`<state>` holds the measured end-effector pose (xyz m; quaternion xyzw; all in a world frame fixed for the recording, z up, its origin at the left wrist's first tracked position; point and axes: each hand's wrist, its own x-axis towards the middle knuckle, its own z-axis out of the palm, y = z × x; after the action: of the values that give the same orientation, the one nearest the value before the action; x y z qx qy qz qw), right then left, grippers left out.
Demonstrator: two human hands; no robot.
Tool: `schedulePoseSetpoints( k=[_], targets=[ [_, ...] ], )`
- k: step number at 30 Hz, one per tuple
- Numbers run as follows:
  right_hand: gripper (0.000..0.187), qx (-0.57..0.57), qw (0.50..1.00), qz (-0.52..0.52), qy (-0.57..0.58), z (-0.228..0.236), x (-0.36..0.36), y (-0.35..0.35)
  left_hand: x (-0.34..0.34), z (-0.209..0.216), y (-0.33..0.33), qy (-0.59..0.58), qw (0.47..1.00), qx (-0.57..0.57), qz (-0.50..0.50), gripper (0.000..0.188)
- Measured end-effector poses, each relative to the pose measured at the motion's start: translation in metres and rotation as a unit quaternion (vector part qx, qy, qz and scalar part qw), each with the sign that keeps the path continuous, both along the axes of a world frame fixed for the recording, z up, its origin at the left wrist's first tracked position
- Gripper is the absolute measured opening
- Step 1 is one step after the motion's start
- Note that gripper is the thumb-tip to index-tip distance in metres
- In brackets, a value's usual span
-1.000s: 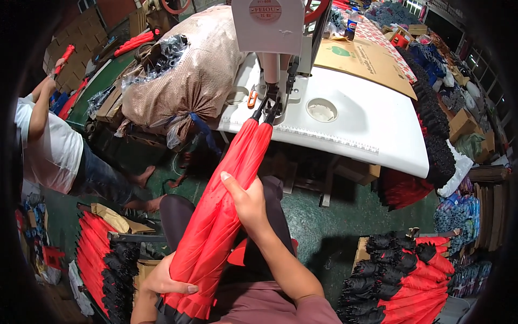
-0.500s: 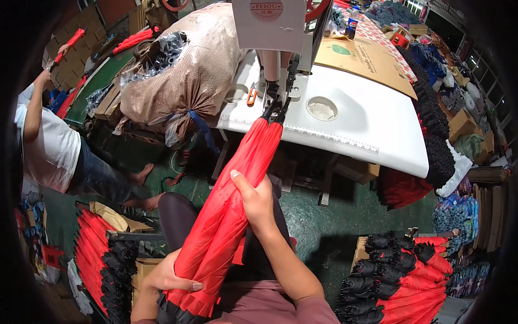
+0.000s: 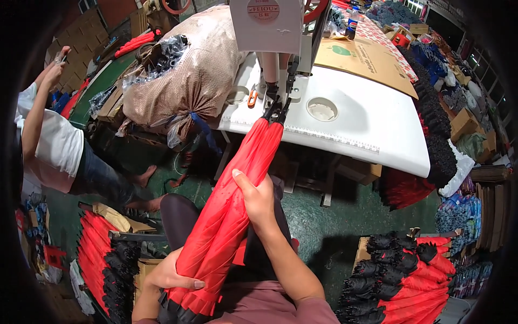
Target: Sewing and assembling red umbrella canopies onto frames using a specialized sewing machine.
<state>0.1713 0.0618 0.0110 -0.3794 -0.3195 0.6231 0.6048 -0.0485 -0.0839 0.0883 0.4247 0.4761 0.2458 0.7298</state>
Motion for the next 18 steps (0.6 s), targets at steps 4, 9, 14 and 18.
schedulePoseSetpoints(
  k=[4, 9, 14, 18],
  targets=[
    [0.026, 0.003, 1.0, -0.001, -0.004, -0.002, 0.0007, 0.0, 0.001, 0.0006, -0.0002, -0.007, 1.0, -0.003, -0.002, 0.099],
    [0.025, 0.006, 1.0, -0.007, -0.008, -0.005, -0.001, 0.0015, 0.0013, 0.0, -0.0011, -0.003, 1.0, -0.001, 0.0, 0.099],
    [0.026, 0.005, 1.0, -0.005, -0.011, -0.0062, 0.0014, 0.0009, 0.001, -0.0027, -0.0009, -0.01, 1.0, 0.002, -0.003, 0.099],
    [0.026, 0.002, 1.0, -0.007, -0.014, -0.0072, -0.0008, 0.0008, -0.0012, -0.0041, -0.0017, -0.017, 1.0, 0.011, -0.009, 0.098]
  ],
)
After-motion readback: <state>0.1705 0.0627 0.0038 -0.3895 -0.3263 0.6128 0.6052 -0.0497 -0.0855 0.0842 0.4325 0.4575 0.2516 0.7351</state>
